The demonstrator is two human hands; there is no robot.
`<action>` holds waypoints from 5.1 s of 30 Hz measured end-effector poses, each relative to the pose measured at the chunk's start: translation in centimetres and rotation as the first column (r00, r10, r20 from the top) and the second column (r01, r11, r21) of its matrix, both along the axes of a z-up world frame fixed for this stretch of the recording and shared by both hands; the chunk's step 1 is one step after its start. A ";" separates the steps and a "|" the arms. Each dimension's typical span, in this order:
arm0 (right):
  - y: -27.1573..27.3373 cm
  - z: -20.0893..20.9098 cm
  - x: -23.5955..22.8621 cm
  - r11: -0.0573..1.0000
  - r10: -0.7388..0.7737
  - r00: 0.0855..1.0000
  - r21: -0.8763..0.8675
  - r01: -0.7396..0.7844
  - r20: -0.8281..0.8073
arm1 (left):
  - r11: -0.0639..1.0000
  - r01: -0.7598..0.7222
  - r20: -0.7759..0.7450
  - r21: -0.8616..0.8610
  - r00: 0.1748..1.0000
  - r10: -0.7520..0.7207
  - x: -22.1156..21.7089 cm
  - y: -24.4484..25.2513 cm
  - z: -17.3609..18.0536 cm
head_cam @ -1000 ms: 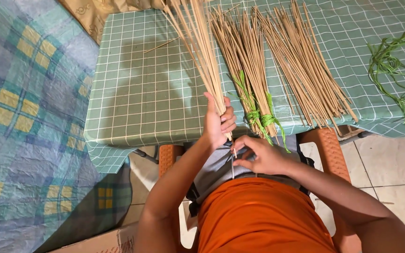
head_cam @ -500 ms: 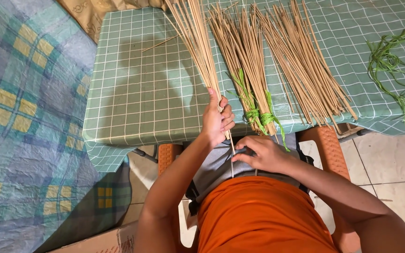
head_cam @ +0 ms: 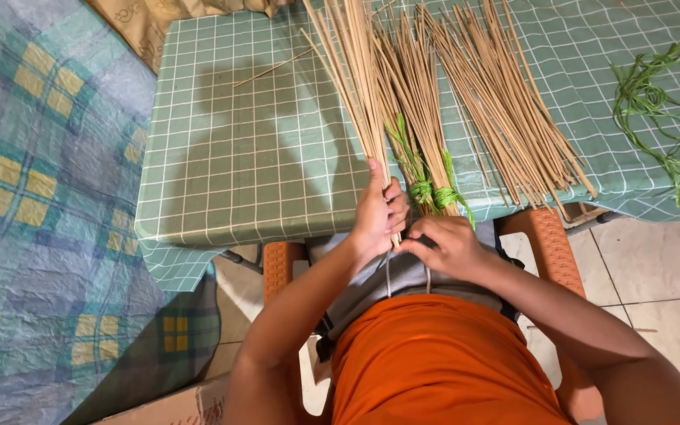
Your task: The person is gathering long thin sticks and tying them into a bundle using green string on a table.
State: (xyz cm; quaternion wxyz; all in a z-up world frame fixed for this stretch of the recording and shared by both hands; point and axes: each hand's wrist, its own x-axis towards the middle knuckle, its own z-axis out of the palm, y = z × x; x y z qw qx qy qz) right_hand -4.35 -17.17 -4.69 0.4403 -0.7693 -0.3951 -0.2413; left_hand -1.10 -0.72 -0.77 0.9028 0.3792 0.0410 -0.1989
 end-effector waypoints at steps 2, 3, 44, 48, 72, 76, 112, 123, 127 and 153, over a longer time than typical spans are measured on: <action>0.3 0.4 0.0 1.000 -0.014 1.000 0.013 0.014 -0.019 | 0.999 -0.013 -0.003 -0.029 1.000 0.013 0.3 0.2 0.1; 0.4 0.7 0.1 0.999 -0.028 0.999 0.026 0.029 -0.037 | 0.998 -0.026 -0.007 -0.059 1.000 0.026 0.4 0.3 0.1; -11.7 -0.4 8.7 0.225 -0.668 0.448 -0.413 0.883 0.594 | 0.968 -0.194 -0.002 0.159 0.981 0.196 2.0 1.5 -0.3; -11.6 -0.6 8.4 0.198 -0.681 0.467 -0.471 0.859 0.564 | 0.970 -0.184 -0.022 0.160 0.982 0.189 2.0 1.5 -0.5; -8.3 1.8 7.5 0.816 -0.412 0.800 0.214 0.536 -0.436 | 0.963 -0.148 -0.037 0.226 0.986 0.160 1.4 0.6 0.1; -3.0 3.9 3.7 0.755 0.048 0.750 0.516 0.406 -0.660 | 0.959 -0.149 -0.022 0.241 0.987 0.159 0.0 -0.3 0.9; 0.6 3.1 -0.4 0.976 0.127 0.935 -0.125 -0.177 -0.330 | 0.985 -0.103 -0.030 -0.136 0.995 0.100 2.5 3.1 0.4; 1.0 1.7 -0.2 0.975 0.142 0.941 -0.208 -0.079 0.308 | 0.986 -0.130 -0.074 -0.107 0.990 0.123 2.0 2.9 1.8; 1.6 3.3 -0.4 0.974 0.164 0.938 -0.199 -0.106 0.305 | 0.987 -0.123 -0.070 -0.107 0.991 0.116 1.8 3.0 2.4; 1.5 2.5 -0.5 0.993 -0.033 0.897 -0.089 0.080 0.440 | 0.987 -0.162 -0.015 -0.021 0.987 0.162 0.0 -0.2 0.6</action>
